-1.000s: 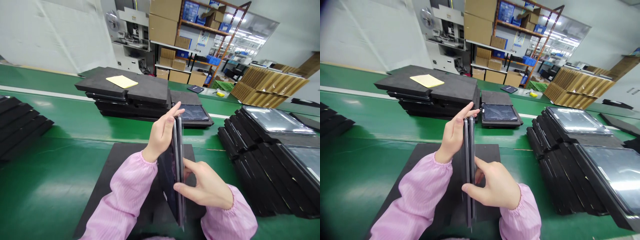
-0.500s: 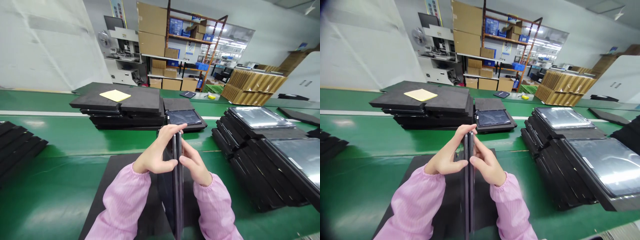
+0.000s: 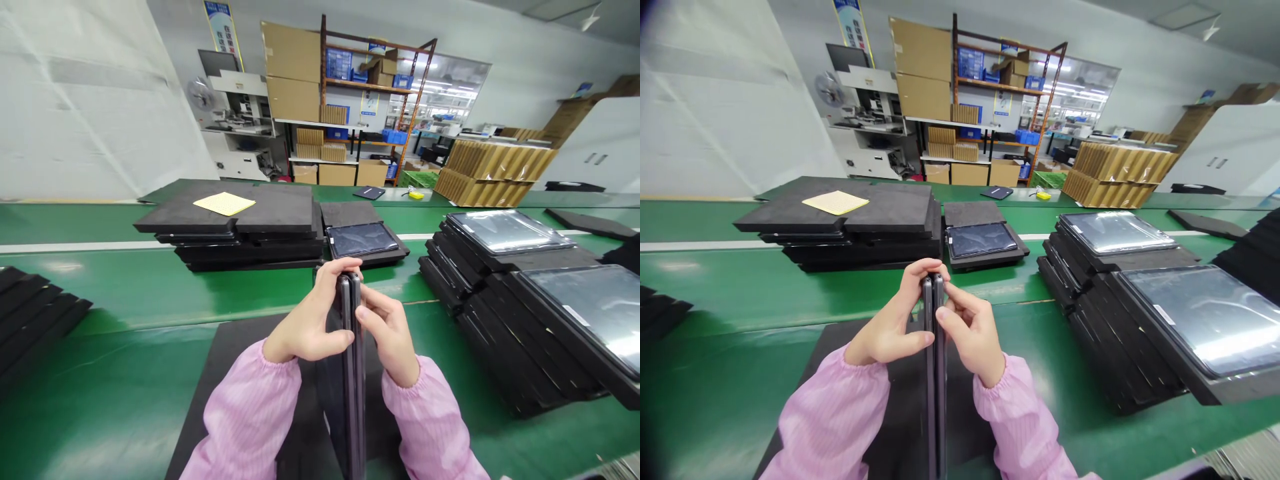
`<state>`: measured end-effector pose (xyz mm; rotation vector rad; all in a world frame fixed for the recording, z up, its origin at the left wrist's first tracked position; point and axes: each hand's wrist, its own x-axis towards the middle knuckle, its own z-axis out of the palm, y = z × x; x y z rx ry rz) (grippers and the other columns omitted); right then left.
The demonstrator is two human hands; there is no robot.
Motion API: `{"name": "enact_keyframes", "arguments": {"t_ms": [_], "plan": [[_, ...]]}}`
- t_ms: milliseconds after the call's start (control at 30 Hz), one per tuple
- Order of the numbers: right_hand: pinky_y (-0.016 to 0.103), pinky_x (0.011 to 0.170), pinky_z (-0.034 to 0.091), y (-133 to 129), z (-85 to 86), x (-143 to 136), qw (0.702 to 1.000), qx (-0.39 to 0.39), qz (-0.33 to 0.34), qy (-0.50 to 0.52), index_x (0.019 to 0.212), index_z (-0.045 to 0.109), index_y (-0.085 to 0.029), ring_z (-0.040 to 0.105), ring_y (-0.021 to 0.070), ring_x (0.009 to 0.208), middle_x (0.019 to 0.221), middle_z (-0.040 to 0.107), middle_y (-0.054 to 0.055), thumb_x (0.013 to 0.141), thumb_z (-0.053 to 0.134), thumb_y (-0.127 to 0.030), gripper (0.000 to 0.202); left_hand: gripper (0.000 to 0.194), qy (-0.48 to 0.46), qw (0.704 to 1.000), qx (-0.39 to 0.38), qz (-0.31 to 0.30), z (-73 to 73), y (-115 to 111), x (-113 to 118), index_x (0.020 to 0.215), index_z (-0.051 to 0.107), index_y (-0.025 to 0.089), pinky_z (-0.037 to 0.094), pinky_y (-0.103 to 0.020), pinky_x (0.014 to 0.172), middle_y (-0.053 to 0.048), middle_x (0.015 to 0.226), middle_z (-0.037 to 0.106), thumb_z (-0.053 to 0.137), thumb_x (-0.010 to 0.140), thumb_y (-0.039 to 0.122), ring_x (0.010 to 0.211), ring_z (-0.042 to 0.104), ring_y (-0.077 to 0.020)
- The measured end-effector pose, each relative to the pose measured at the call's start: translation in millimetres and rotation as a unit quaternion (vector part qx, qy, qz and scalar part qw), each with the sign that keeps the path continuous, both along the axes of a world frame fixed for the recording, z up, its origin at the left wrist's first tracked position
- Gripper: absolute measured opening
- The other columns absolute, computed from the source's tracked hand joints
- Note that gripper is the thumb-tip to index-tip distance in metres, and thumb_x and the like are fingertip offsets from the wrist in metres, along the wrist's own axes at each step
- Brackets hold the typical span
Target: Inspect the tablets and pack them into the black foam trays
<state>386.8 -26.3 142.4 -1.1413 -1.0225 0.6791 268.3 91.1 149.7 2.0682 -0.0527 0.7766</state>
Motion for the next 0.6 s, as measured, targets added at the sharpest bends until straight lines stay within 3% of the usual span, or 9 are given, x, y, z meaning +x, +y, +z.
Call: {"name": "enact_keyframes", "arguments": {"t_ms": [100, 300, 467, 600], "plan": [[0.028, 0.051, 0.047, -1, 2.9, 0, 0.999, 0.003, -0.049, -0.011, 0.094, 0.081, -0.018, 0.048, 0.0137, 0.051, 0.057, 0.053, -0.003, 0.083, 0.067, -0.039, 0.028, 0.068, -0.005, 1.000, -0.008, 0.006, -2.2, -5, 3, 0.143, 0.033, 0.028, 0.044, -0.051, 0.104, -0.011, 0.132, 0.047, 0.061, 0.081, 0.037, 0.120, 0.049, -0.0317], [0.031, 0.058, 0.053, -4, 3.1, -1, 0.997, -0.004, -0.073, -0.040, 0.091, 0.082, -0.019, 0.053, 0.0165, 0.054, 0.057, 0.058, -0.001, 0.084, 0.063, -0.041, 0.030, 0.047, -0.020, 0.998, -0.051, 0.035, -7.1, -11, 9, 0.135, 0.038, 0.028, 0.042, -0.051, 0.105, -0.009, 0.127, 0.050, 0.049, 0.089, 0.033, 0.119, 0.050, -0.0293], [0.031, 0.057, 0.052, -6, 3.4, -3, 0.994, -0.009, -0.078, -0.075, 0.092, 0.080, -0.019, 0.054, 0.0174, 0.055, 0.057, 0.056, -0.001, 0.086, 0.060, -0.041, 0.031, 0.049, -0.025, 0.997, -0.062, 0.036, -11.3, -10, 9, 0.136, 0.038, 0.029, 0.046, -0.047, 0.099, -0.009, 0.127, 0.051, 0.051, 0.089, 0.035, 0.110, 0.053, -0.0261], [0.031, 0.057, 0.051, -11, 8.5, -12, 0.989, -0.014, -0.081, -0.122, 0.099, 0.074, -0.019, 0.057, 0.0181, 0.058, 0.062, 0.059, 0.000, 0.085, 0.057, -0.035, 0.027, 0.056, -0.064, 0.992, -0.109, -0.003, -17.0, -9, 15, 0.144, 0.036, 0.034, 0.049, -0.041, 0.088, -0.005, 0.122, 0.055, 0.047, 0.090, 0.046, 0.097, 0.055, -0.0230]]}}
